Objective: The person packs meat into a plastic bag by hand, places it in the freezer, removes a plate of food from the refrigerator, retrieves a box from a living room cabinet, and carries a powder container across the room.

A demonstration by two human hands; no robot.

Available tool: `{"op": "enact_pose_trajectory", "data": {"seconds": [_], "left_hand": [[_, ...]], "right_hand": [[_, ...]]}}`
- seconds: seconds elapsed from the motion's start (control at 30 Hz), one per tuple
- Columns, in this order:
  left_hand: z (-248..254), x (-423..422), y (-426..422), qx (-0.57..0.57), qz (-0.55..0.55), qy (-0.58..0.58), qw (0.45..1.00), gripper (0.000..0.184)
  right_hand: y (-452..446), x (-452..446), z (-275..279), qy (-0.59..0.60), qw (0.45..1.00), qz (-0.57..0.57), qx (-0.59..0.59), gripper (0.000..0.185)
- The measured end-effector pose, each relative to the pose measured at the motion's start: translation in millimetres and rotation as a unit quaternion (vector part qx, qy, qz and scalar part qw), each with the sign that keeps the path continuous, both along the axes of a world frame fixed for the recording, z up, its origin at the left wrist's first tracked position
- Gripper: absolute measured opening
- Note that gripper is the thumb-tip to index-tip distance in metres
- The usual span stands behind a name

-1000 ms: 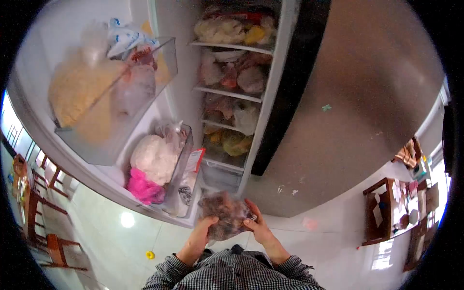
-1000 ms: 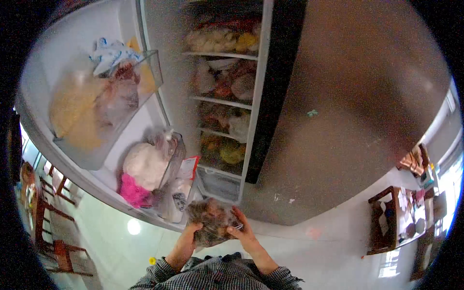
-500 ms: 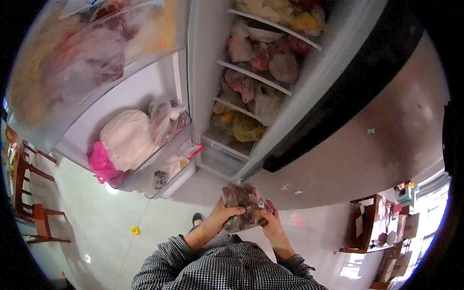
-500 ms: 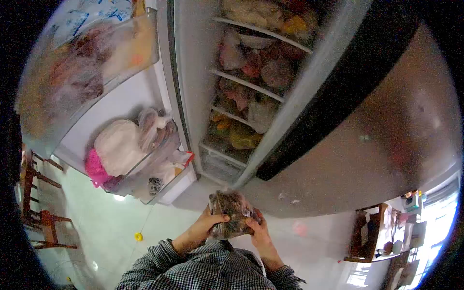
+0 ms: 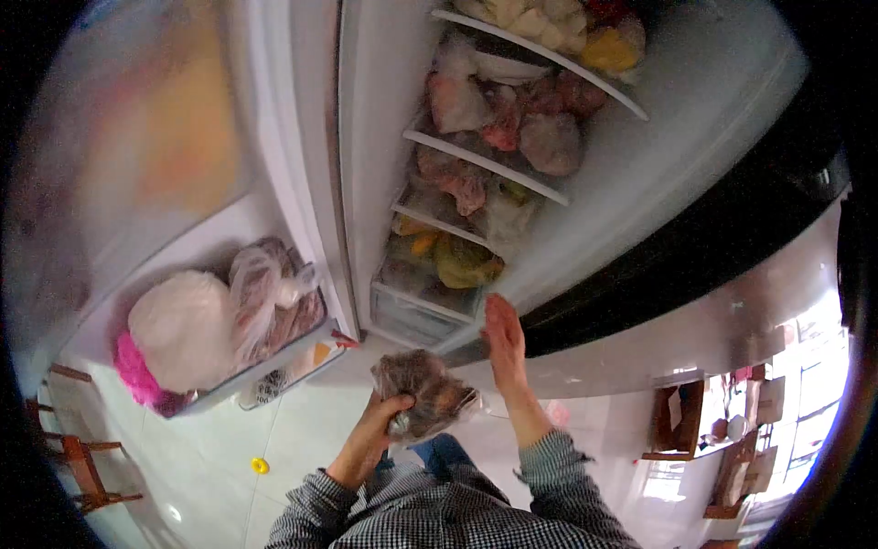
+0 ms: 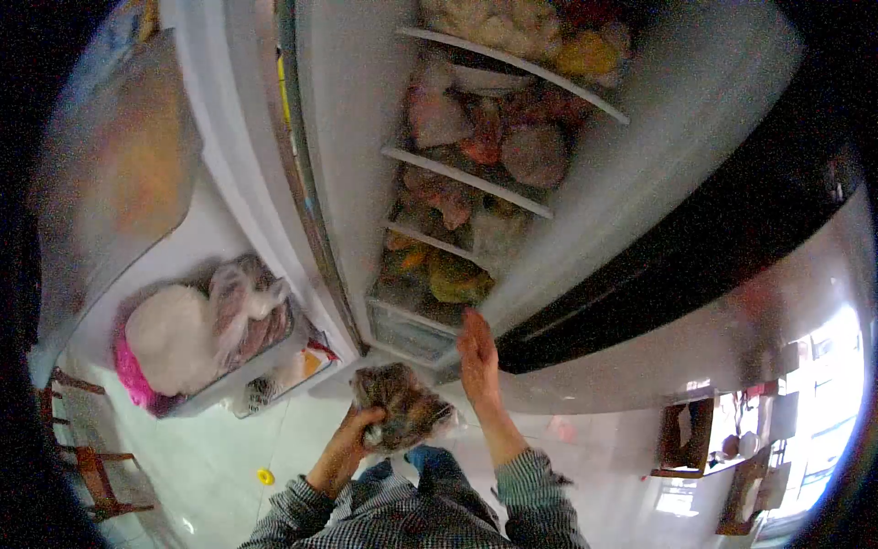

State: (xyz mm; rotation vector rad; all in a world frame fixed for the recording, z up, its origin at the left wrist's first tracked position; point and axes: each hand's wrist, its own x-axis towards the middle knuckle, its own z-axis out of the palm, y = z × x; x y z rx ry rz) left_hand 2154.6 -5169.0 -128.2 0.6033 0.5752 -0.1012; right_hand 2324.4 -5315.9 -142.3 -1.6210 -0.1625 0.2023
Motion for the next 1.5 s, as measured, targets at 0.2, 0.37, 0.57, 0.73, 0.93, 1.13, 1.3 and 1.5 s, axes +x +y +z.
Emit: {"op": "enact_pose_trajectory", "data": {"seconds": [0.2,0.37,0.57,0.73,0.93,1.13,1.3,1.5], "left_hand": [[-31.8,-4.5,18.0,-0.104,0.060,-0.085,0.989,0.059],[-38.5,-8.7,29.3,-0.118,0.061,-0.044,0.990,0.063],[-54.0,-4.8,27.2,-0.114,0.072,-0.014,0.991,0.062],[-11.4,23.5,22.9,-0.050,0.026,0.061,0.997,0.061],[-52.6,99.7,15.1,-0.049,0.051,-0.085,0.994,0.061],[40.5,220.5,-0.6,0.047,0.046,-0.035,0.997,0.063],[22.9,329.5,-22.2,0.186,0.073,-0.213,0.956,0.068],[-13.6,435.6,-38.3,0.150,0.177,-0.200,0.952,0.058]], "right_hand": [[93.2,153.7,10.1,-0.323,0.826,0.005,-0.462,0.054],[81.5,224.6,-36.1,-0.417,0.782,-0.211,-0.412,0.057],[57.3,255.7,-80.6,-0.320,0.893,-0.168,-0.269,0.060],[52.0,239.3,-86.9,-0.312,0.820,-0.203,-0.435,0.057],[52.2,203.0,-62.3,-0.374,0.843,-0.179,-0.342,0.057],[17.8,151.7,-99.6,-0.337,0.909,-0.078,-0.232,0.044],[16.5,97.6,-49.9,-0.222,0.965,-0.068,-0.124,0.032],[-4.2,73.1,-25.8,-0.235,0.940,0.007,-0.249,0.029]]}}
